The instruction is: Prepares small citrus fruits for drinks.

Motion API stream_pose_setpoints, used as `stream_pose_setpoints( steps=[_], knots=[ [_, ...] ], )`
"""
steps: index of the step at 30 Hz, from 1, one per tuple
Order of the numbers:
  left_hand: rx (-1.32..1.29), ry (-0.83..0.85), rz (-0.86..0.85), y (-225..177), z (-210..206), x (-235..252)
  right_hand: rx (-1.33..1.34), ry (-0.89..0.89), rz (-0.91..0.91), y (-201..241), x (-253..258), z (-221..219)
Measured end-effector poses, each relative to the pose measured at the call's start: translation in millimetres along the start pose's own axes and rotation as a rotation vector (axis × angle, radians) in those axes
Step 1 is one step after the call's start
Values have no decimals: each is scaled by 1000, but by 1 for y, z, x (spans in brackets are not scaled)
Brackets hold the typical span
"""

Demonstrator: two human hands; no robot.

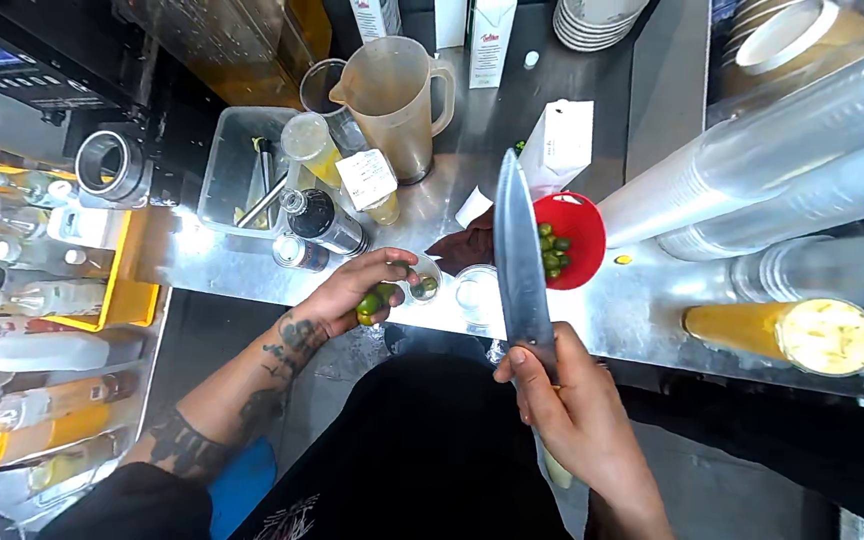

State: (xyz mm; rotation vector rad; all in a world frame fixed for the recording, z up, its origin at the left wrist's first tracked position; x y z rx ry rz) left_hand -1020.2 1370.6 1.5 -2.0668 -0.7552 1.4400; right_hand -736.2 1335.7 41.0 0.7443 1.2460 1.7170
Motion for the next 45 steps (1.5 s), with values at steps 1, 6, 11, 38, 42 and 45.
stream_pose_setpoints(
  steps=[1, 6, 11, 38, 42, 45],
  knots=[
    [-68, 6, -21, 5, 0, 0, -14, 20, -6, 0, 2, -4],
    [-306, 32, -117, 26, -4, 4, -69, 121, -50, 4, 13, -25],
    [-451, 166, -192, 29, -11, 3, -148, 157, -67, 9, 20, -36],
    [-493, 137, -359, 36, -19, 5, -217, 198, -49, 25, 29, -50],
    [-534, 159, -403, 36, -26, 4, -196, 198, -24, 30, 32, -51],
    [-530, 162, -436, 35, -31, 3, -202, 204, -14, 31, 35, -52]
  ],
)
Point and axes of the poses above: each hand's wrist, its own x-axis towards the middle knuckle, its own z-axis out of the back of the hand, y = z × x, the point moved 4 cm from there along x, towards the middle knuckle, and after that the axes turned 6 degrees about z, right-handed, at the moved point
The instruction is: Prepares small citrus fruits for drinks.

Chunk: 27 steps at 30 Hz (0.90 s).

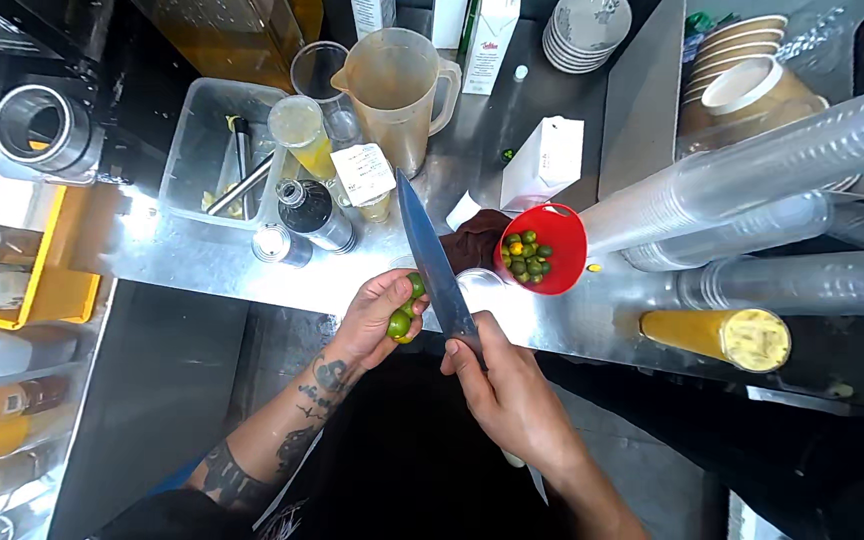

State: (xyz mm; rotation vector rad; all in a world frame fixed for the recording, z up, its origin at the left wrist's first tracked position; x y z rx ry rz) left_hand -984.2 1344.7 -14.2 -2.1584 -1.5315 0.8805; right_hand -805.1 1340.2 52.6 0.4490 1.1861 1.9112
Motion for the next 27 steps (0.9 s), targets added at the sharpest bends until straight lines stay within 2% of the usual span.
stream_pose_setpoints(
  steps=[7, 13, 17, 22, 27],
  knots=[
    [35, -5, -63, -5, -8, -2, -20, 9, -14, 3, -9, 0],
    [188, 13, -135, -9, -17, -2, -46, -116, 65, 17, 10, 5],
    [226, 12, -186, -26, -17, -1, -79, -83, 65, 16, 2, -2],
    [304, 5, -200, -15, -23, -1, -81, -187, 123, 25, 20, 4],
    [300, 12, -231, -29, -26, 0, -52, -119, 100, 23, 11, 0]
  ],
)
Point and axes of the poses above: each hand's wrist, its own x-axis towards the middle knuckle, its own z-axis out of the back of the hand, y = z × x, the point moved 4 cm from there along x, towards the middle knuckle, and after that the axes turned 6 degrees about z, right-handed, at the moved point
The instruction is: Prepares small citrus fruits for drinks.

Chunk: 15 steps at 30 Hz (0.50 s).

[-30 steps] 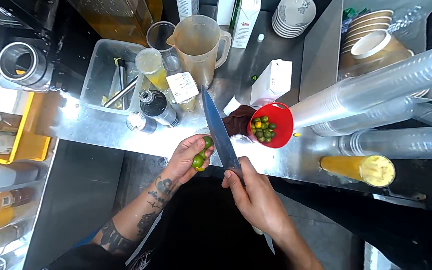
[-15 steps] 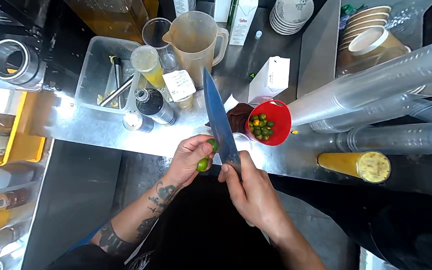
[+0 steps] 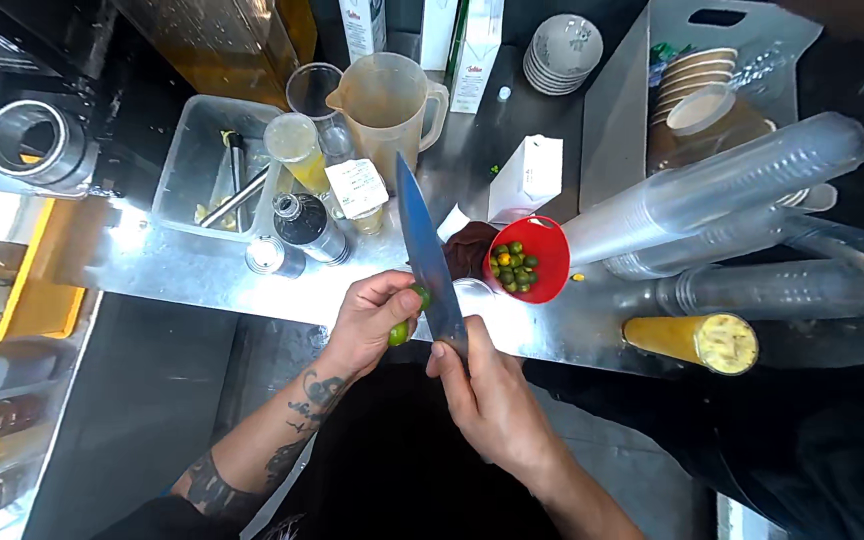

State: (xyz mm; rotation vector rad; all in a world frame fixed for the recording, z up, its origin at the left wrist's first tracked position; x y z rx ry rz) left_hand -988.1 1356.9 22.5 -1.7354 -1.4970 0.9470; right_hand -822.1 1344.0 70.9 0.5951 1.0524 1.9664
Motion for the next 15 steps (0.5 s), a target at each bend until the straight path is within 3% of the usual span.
stream_pose_setpoints(
  steps=[15],
  knots=[
    [301, 33, 112, -7, 10, -7, 293, 51, -82, -20, 17, 0]
  ],
)
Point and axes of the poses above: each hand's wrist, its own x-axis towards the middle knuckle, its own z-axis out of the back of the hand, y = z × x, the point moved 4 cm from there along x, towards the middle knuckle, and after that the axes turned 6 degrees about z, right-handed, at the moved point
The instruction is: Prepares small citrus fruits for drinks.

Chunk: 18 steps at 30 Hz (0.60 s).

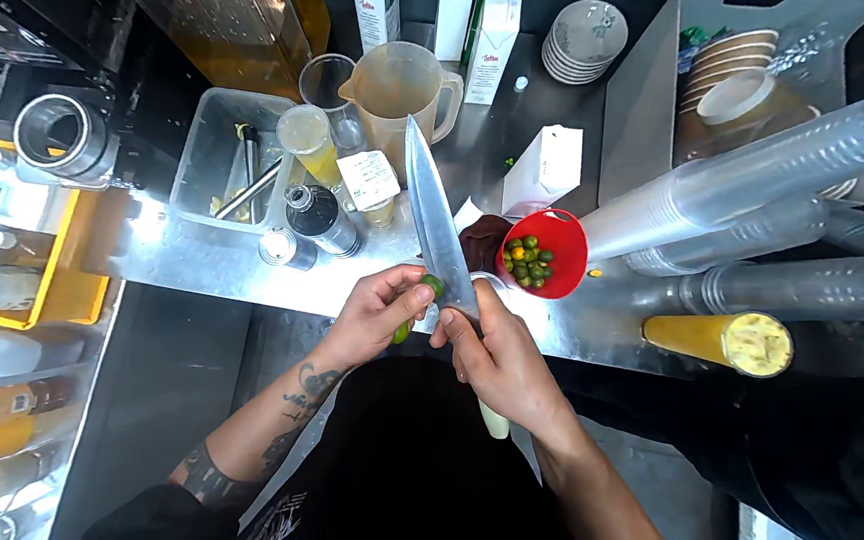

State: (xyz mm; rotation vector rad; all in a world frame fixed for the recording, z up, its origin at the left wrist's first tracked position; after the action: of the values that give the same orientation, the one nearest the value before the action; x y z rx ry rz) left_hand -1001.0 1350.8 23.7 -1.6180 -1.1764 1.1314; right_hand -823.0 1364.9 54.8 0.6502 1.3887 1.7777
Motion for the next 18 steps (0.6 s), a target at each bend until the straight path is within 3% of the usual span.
stream_pose_setpoints(
  steps=[3, 6, 10, 18],
  knots=[
    [241, -33, 1, -7, 17, 3, 10, -85, -2, -3, -19, 21],
    [780, -68, -6, -1, 34, 11, -6, -203, -3, -10, -43, 51],
    [1449, 117, -3, 12, 30, 30, -10, -268, -7, -21, -65, 66],
    [1887, 462, 143, 29, 1, 63, 99, -313, -15, -43, -93, 60]
  ],
)
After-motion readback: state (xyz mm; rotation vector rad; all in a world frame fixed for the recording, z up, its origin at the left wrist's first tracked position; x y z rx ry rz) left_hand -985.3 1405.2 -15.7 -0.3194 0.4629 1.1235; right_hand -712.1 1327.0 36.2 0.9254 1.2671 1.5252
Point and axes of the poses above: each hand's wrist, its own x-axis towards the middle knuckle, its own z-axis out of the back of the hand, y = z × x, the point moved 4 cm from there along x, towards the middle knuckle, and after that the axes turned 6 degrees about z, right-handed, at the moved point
